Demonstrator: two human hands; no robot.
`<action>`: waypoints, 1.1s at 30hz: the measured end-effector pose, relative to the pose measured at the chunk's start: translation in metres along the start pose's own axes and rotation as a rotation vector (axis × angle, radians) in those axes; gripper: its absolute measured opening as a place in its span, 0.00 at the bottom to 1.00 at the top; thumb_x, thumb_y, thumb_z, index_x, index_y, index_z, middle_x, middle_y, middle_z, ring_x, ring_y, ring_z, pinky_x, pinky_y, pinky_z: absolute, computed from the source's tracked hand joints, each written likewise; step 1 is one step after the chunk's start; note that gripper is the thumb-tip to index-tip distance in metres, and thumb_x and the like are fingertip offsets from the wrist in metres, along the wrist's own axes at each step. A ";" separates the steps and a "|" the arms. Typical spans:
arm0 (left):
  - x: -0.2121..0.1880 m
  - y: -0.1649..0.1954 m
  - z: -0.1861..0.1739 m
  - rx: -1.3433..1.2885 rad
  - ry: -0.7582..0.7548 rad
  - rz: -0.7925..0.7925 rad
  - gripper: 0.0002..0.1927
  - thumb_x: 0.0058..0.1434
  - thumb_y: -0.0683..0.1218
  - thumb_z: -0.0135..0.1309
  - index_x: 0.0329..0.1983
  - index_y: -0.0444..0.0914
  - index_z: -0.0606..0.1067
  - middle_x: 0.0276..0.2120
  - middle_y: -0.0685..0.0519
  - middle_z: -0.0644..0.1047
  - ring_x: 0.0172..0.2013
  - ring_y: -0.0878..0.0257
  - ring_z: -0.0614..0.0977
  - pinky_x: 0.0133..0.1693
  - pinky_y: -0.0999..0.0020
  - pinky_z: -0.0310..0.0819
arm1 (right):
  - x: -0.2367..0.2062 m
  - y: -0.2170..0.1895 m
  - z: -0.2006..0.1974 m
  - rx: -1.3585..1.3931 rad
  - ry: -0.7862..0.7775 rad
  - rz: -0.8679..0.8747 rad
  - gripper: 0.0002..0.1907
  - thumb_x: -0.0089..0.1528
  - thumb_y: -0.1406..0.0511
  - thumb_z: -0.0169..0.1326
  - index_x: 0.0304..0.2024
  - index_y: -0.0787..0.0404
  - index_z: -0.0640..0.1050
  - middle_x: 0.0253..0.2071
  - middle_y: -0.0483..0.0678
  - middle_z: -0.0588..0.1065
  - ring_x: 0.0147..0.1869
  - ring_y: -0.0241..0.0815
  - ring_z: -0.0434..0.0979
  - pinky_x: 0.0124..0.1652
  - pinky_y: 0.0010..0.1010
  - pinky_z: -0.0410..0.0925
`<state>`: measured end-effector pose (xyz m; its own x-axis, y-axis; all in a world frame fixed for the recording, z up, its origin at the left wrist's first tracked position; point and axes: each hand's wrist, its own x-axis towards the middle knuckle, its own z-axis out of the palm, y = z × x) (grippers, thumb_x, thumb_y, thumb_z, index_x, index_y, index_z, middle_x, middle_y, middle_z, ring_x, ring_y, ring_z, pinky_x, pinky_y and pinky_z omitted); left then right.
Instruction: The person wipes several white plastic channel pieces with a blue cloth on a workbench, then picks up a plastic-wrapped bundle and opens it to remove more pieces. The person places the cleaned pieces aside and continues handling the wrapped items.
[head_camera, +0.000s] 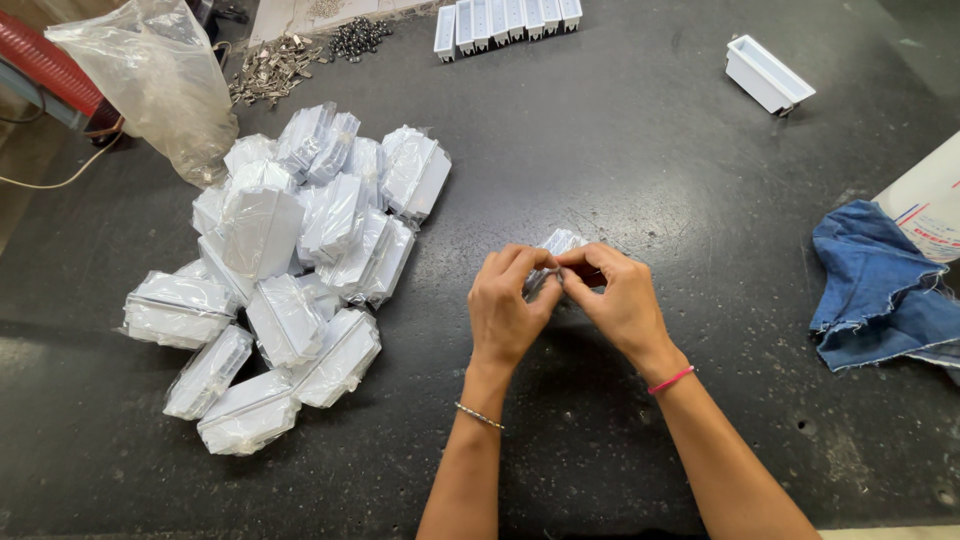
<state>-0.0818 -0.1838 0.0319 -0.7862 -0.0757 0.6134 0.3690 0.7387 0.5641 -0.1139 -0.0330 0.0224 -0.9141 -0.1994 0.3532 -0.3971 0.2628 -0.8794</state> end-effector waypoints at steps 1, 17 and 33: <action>-0.001 0.000 0.001 0.010 0.016 0.009 0.07 0.55 0.42 0.62 0.37 0.42 0.79 0.38 0.58 0.80 0.37 0.59 0.79 0.39 0.63 0.76 | 0.000 0.000 0.000 0.011 -0.008 0.019 0.09 0.61 0.70 0.58 0.44 0.64 0.82 0.41 0.48 0.83 0.43 0.37 0.85 0.46 0.27 0.77; -0.003 -0.007 0.006 0.014 0.000 0.125 0.09 0.59 0.42 0.62 0.43 0.41 0.80 0.43 0.56 0.82 0.37 0.59 0.81 0.39 0.65 0.77 | -0.002 -0.001 -0.009 -0.094 -0.003 -0.077 0.09 0.60 0.68 0.61 0.43 0.62 0.82 0.39 0.48 0.83 0.40 0.38 0.85 0.41 0.28 0.76; 0.003 -0.010 -0.002 -0.067 -0.162 0.029 0.09 0.57 0.40 0.60 0.42 0.38 0.76 0.44 0.52 0.76 0.46 0.54 0.79 0.45 0.60 0.75 | 0.001 0.014 0.008 -0.088 0.016 -0.029 0.08 0.63 0.66 0.59 0.43 0.62 0.82 0.39 0.47 0.83 0.39 0.38 0.84 0.42 0.28 0.77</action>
<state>-0.0865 -0.1923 0.0291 -0.8422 0.0577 0.5360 0.4207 0.6922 0.5864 -0.1194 -0.0368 0.0082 -0.9028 -0.1934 0.3840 -0.4288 0.3387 -0.8375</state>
